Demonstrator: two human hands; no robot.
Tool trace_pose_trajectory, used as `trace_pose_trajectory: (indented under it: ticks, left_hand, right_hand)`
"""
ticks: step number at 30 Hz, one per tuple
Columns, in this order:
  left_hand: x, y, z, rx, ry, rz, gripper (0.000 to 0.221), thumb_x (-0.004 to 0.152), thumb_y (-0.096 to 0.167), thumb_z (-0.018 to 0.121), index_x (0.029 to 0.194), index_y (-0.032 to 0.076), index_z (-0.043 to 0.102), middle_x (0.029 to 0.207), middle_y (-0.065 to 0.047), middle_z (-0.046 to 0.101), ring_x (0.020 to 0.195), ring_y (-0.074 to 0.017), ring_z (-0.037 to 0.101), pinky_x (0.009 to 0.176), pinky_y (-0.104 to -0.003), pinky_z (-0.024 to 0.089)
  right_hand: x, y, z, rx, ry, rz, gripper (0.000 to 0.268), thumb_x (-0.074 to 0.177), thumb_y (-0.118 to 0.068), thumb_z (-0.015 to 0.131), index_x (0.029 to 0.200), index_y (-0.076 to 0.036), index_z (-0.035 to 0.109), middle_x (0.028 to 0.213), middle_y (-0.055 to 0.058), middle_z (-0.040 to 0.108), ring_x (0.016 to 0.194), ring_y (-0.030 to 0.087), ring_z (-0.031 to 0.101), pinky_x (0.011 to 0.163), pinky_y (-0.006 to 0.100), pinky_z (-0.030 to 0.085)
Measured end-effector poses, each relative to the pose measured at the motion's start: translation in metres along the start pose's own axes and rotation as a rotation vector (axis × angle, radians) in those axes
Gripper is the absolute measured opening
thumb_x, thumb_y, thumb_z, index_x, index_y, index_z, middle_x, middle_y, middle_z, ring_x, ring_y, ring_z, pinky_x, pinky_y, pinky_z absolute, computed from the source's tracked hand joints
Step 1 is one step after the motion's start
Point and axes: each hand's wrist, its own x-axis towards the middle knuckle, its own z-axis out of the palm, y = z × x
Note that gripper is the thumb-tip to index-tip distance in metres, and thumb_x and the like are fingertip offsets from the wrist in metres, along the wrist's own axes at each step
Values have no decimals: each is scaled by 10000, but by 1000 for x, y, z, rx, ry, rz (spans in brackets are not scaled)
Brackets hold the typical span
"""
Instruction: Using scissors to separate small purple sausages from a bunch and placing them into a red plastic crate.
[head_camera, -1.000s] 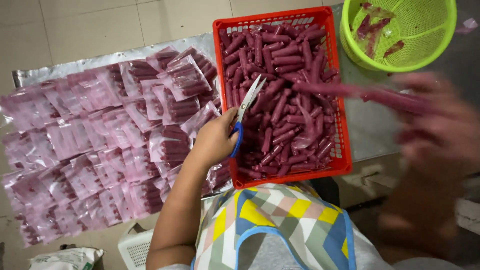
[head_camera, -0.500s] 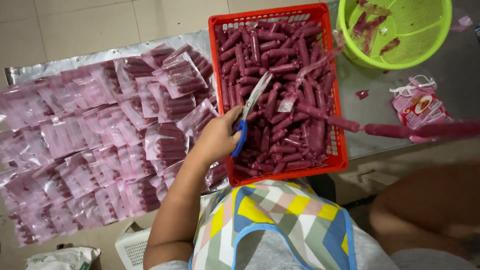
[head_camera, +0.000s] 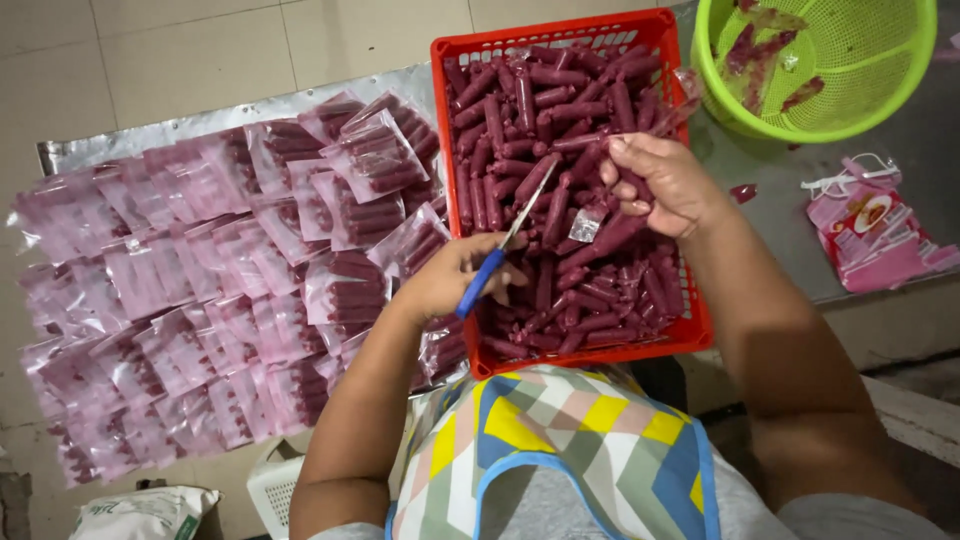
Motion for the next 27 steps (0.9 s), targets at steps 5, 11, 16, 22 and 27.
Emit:
trace_pose_trajectory:
  ticks: [5,11,16,22,27]
  left_hand:
    - [12,-5,4,-137,-191,47,482,895,-47,643,1367,-38,543,972,-296,738,685,-272,762,662,-333,613]
    - [22,-11,11,-215,-210,46,504,898,-36,646,1389,-52,533,1011,-318,729,712,-279,765,687,-347,609]
    - [30,-13,14,-229,-200,66,536,893,-57,647,1413,-44,518,1036,-298,722,778,-295,761,732,-384,622]
    - [44,11,19,-172,-176,146,529,886,-56,668,1397,-37,529,1030,-295,718,829,-317,760,753,-428,641]
    - [46,19,7,-90,-142,172,500,921,-48,637,1403,-33,506,969,-264,732,730,-271,773,699,-376,643]
  right_hand:
    - [-18,-22,25,-138,-127,-137,311,1033,-169,575,1281,-53,428,1170,139,659,609,52,560,344,82,307]
    - [-14,-4,11,-211,-190,-183,446,1017,-90,583,1415,-14,396,1146,178,628,662,182,697,321,97,328]
    - [-35,-23,46,-201,-293,-159,418,995,-79,546,1381,11,414,1285,158,611,694,104,693,340,48,312]
    - [-39,-31,46,-281,-401,-182,369,985,-70,581,1338,-13,493,1170,153,656,803,231,729,485,182,465]
    - [-37,39,-14,-239,-259,-161,474,941,-8,658,1399,16,538,1149,65,589,1045,191,600,912,383,543]
